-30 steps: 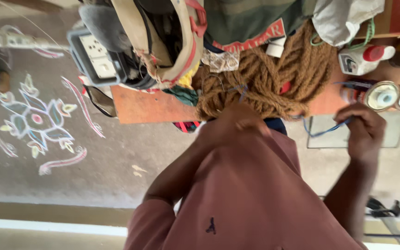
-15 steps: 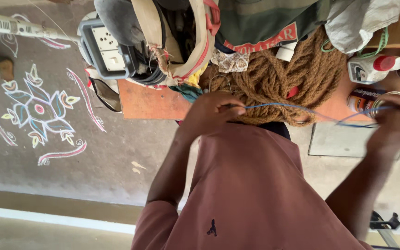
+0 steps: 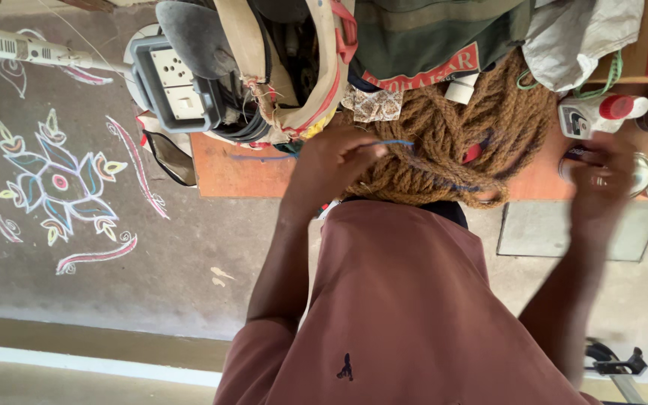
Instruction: The person organizes various tools and items on a small table, including an angle grinder, a coil of black cable, and a piece of rope, and then handles a length of blue wire while sitting on the floor.
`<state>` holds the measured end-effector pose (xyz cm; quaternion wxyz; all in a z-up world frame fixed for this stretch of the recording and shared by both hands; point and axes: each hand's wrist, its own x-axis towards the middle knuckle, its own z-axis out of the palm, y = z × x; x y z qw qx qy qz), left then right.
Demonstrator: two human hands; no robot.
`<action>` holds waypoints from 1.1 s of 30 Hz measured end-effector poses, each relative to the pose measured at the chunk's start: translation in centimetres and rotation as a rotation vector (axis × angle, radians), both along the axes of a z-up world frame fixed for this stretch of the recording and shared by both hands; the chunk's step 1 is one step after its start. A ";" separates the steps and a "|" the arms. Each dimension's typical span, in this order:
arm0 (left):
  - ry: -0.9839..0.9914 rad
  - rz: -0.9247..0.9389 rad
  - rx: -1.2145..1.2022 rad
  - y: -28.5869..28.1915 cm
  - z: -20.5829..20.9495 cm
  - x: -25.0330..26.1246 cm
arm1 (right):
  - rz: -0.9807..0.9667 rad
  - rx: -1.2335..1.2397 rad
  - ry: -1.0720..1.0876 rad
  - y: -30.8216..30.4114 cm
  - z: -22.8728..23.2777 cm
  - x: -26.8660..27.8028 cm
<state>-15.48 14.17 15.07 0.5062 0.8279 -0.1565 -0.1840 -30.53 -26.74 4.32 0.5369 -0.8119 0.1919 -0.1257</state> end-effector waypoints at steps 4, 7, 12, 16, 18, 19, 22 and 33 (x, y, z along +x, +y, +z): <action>-0.187 -0.178 -0.074 -2.5 -0.6 -1.0 | 0.369 -0.090 -0.224 10.2 4.5 5.2; -0.217 -0.300 -0.166 -4.2 -1.3 -1.4 | 0.676 0.009 -0.247 14.5 6.8 6.4; -0.064 -0.186 -0.117 -2.0 -0.5 -0.6 | 0.773 0.239 0.120 14.5 4.3 6.1; 0.362 0.094 -0.148 2.0 -0.6 -0.3 | 0.462 -0.050 0.294 10.4 3.3 5.9; -0.071 0.093 -0.119 4.7 -1.2 0.8 | 0.413 -0.001 0.082 8.4 4.0 5.7; -0.074 0.135 -0.094 6.2 -1.2 0.8 | 0.416 -0.002 0.078 7.6 4.5 5.6; -0.111 0.226 -0.075 9.3 -1.2 0.9 | 0.381 -0.278 0.135 6.4 5.7 4.8; -0.326 0.515 -0.033 13.3 0.8 -0.1 | 0.389 -0.665 -0.034 7.7 7.5 6.0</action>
